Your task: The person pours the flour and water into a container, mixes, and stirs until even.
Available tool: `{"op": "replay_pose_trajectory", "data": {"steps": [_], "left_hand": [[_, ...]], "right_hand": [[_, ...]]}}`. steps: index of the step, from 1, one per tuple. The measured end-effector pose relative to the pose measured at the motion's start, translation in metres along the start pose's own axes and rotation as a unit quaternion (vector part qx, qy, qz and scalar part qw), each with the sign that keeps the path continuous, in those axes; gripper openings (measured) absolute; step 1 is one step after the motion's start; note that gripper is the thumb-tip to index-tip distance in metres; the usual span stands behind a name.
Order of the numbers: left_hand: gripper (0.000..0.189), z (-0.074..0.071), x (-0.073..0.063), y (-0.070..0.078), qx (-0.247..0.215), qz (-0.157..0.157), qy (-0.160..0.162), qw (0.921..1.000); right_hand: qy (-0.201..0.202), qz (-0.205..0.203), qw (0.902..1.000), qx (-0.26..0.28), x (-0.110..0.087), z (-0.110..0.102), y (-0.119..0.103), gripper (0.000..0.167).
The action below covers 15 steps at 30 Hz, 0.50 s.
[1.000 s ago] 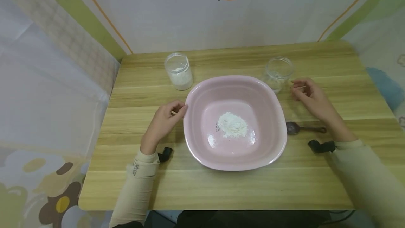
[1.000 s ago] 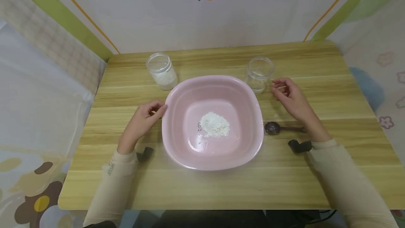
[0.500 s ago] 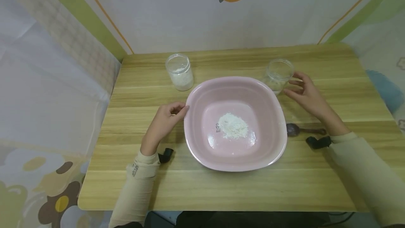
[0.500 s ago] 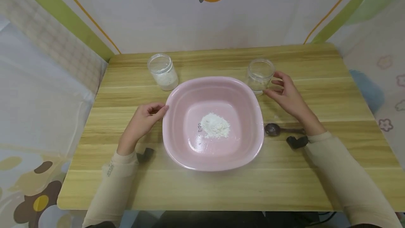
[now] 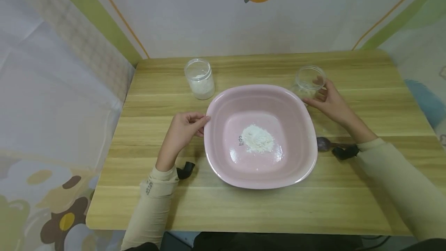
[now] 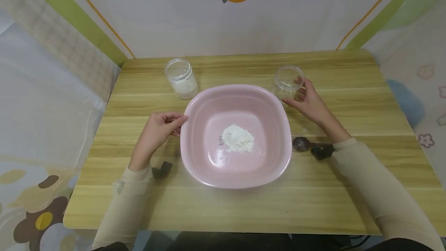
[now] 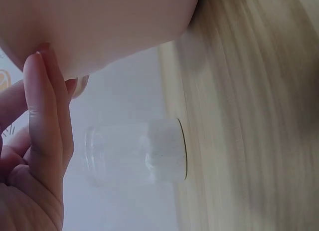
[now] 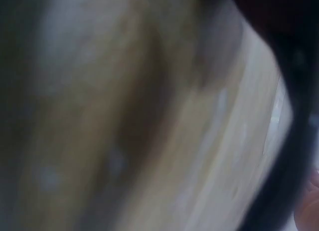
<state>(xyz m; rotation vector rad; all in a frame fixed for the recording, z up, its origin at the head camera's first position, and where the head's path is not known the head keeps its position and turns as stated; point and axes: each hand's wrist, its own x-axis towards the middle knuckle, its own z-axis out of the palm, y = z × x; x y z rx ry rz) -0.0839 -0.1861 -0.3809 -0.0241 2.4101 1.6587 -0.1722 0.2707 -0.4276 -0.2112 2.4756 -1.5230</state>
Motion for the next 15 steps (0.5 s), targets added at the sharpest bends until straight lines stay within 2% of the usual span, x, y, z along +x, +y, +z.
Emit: {"op": "replay_pose_trajectory", "data": {"steps": [8, 15], "left_hand": [[0.029, -0.002, -0.001, -0.001, 0.01, 0.002, -0.01, 0.9999], [0.029, -0.002, 0.0, -0.001, 0.012, 0.005, -0.011, 0.9999]], "right_hand": [[0.005, -0.007, 0.9999, -0.015, 0.008, 0.005, 0.0, 0.098], [0.019, -0.008, 0.9986, -0.049, 0.013, 0.007, 0.002, 0.099]]}}
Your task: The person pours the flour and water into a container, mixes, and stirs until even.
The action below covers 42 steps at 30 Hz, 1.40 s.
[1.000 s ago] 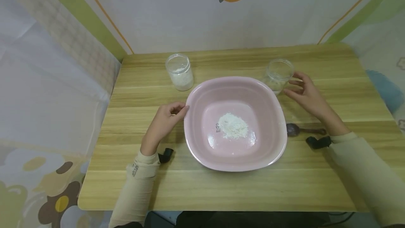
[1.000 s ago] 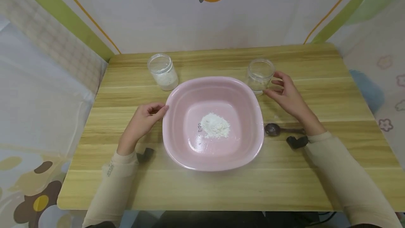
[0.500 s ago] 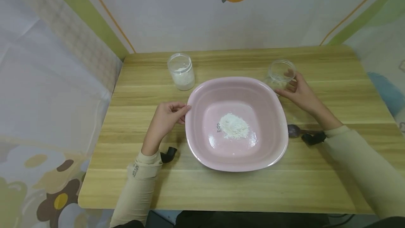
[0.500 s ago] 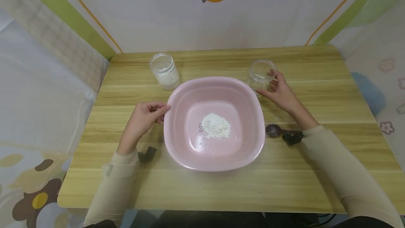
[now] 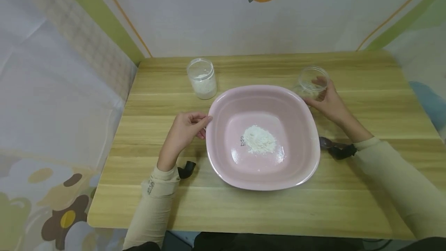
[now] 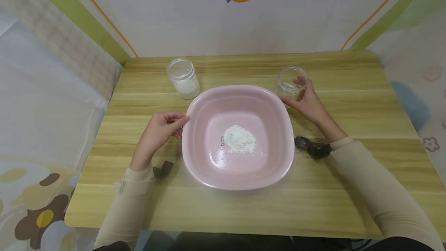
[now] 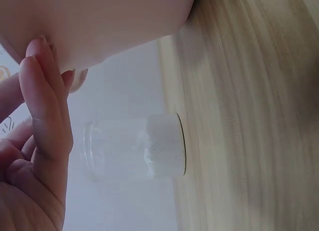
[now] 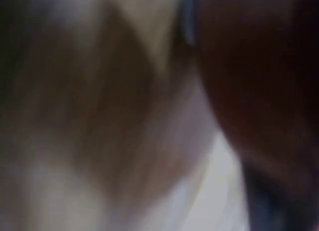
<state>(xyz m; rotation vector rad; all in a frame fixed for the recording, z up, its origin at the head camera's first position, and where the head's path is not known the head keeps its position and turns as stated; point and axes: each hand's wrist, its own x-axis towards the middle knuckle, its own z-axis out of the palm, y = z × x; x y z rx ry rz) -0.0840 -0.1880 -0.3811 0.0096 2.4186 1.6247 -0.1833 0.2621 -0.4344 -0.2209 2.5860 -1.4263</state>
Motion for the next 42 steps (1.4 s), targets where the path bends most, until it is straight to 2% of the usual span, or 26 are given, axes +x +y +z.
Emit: {"op": "replay_pose_trajectory", "data": {"steps": [7, 18, 26, 32, 38, 42], "left_hand": [[0.026, 0.003, 0.002, 0.001, -0.004, 0.01, 0.003, 0.9999], [0.027, 0.004, 0.003, 0.001, -0.005, 0.011, 0.002, 0.9999], [0.027, 0.005, 0.002, 0.002, -0.007, 0.016, 0.005, 0.9998], [0.027, 0.004, 0.002, 0.002, -0.004, 0.016, 0.006, 0.9998], [0.026, 0.002, -0.002, 0.0, -0.002, -0.007, 0.007, 1.0], [0.028, 0.001, -0.003, -0.001, 0.001, -0.002, 0.005, 1.0]], "right_hand": [[0.023, 0.002, 0.9996, -0.015, -0.001, -0.005, -0.003, 0.093], [0.036, 0.013, 0.999, -0.025, -0.006, -0.009, -0.007, 0.089], [0.07, -0.014, 0.9972, -0.022, -0.011, -0.018, -0.014, 0.075], [0.092, -0.044, 0.9947, -0.006, -0.018, -0.027, -0.021, 0.072], [0.101, -0.05, 0.9936, -0.006, -0.028, -0.031, -0.03, 0.072], [0.108, -0.067, 0.9919, -0.006, -0.035, -0.032, -0.035, 0.07]]}}
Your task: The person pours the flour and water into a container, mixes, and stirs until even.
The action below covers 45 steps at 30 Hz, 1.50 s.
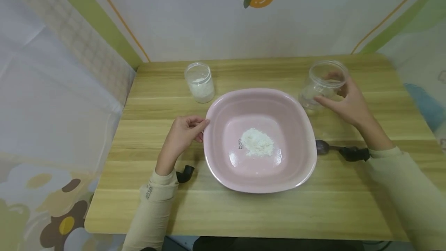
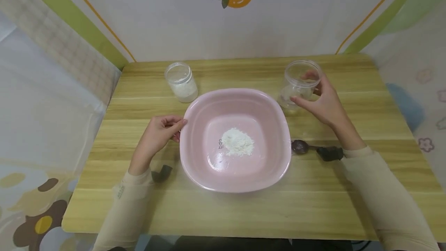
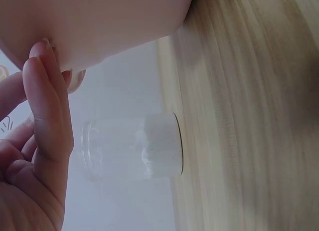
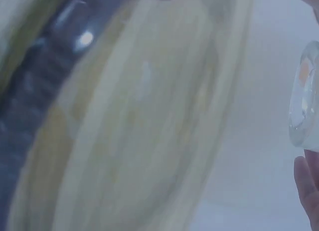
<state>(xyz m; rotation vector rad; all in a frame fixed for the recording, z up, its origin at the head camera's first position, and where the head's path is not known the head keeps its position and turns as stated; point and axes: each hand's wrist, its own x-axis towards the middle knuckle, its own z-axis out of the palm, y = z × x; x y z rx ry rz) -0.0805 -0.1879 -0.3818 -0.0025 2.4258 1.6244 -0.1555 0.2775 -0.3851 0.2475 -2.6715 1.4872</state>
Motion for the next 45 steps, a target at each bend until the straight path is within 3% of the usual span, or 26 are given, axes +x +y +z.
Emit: {"op": "replay_pose_trajectory", "data": {"steps": [7, 18, 26, 35, 41, 45], "left_hand": [[0.028, -0.001, -0.002, -0.005, 0.009, 0.007, 0.003, 0.9999], [0.029, -0.008, -0.011, -0.007, 0.021, 0.004, 0.024, 0.9995], [0.03, -0.004, -0.01, -0.002, 0.012, 0.006, 0.018, 0.9997], [0.031, -0.002, -0.005, 0.002, 0.007, 0.003, 0.015, 0.9999], [0.03, -0.002, -0.006, 0.003, 0.009, -0.005, 0.013, 0.9999], [0.03, -0.002, -0.007, 0.002, 0.006, -0.008, 0.014, 0.9998]], "right_hand": [[-0.005, -0.027, 0.9996, -0.002, -0.004, 0.001, -0.011, 0.07], [-0.009, -0.084, 0.9961, 0.025, 0.006, 0.005, -0.025, 0.072], [0.01, -0.108, 0.9937, -0.027, 0.001, -0.004, -0.037, 0.083], [0.026, -0.166, 0.9839, -0.06, -0.003, -0.004, -0.053, 0.095], [0.005, -0.227, 0.9714, -0.071, -0.001, 0.001, -0.061, 0.103], [-0.012, -0.246, 0.9658, -0.081, 0.001, 0.006, -0.063, 0.104]]}}
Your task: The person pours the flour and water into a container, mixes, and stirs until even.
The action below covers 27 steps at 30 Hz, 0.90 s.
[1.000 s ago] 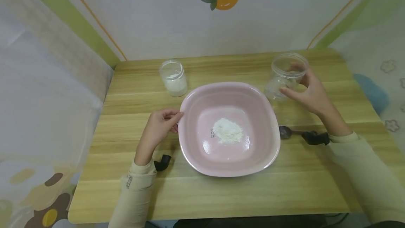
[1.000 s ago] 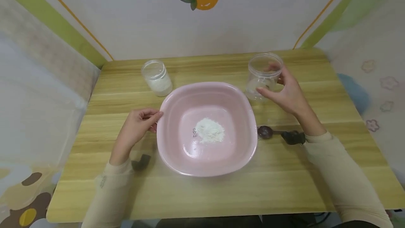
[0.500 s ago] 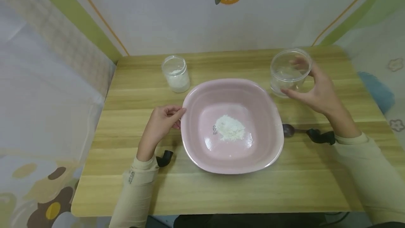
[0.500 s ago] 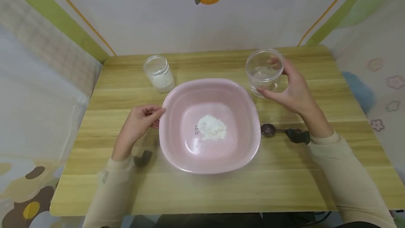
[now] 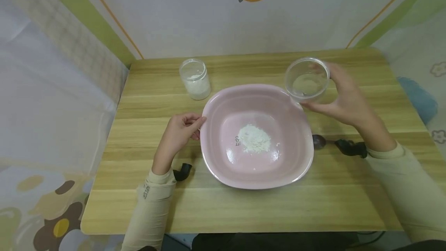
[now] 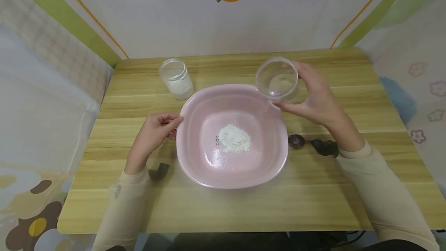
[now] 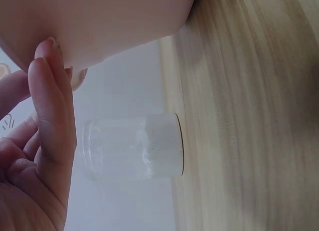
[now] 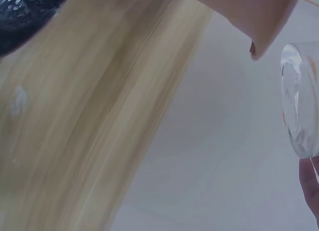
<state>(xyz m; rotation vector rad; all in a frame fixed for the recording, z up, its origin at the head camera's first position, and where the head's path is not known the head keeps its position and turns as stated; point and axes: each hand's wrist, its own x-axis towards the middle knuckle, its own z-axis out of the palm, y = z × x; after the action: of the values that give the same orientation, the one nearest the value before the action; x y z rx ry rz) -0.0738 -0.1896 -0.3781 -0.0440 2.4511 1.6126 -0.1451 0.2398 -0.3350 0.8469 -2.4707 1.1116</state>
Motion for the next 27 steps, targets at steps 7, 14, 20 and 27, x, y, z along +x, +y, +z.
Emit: {"op": "replay_pose_trajectory", "data": {"steps": [7, 14, 20, 27], "left_hand": [[0.031, 0.0005, 0.0002, -0.0027, -0.003, 0.004, 0.0, 1.0], [0.029, -0.0003, 0.0001, -0.0026, -0.004, 0.001, 0.003, 1.0], [0.029, 0.0003, 0.0, -0.0021, -0.002, 0.014, 0.001, 0.9999], [0.028, 0.0005, -0.0006, -0.0015, -0.002, 0.014, 0.003, 0.9999]], "right_hand": [[-0.014, -0.04, 0.999, -0.012, 0.0009, 0.0062, 0.0032, 0.102], [-0.038, -0.072, 0.9963, -0.027, 0.0018, 0.0067, 0.0039, 0.101], [-0.045, -0.069, 0.9946, -0.063, 0.0012, 0.0084, -0.0013, 0.104], [-0.05, -0.096, 0.9911, -0.078, 0.0016, 0.0099, -0.0023, 0.09]]}}
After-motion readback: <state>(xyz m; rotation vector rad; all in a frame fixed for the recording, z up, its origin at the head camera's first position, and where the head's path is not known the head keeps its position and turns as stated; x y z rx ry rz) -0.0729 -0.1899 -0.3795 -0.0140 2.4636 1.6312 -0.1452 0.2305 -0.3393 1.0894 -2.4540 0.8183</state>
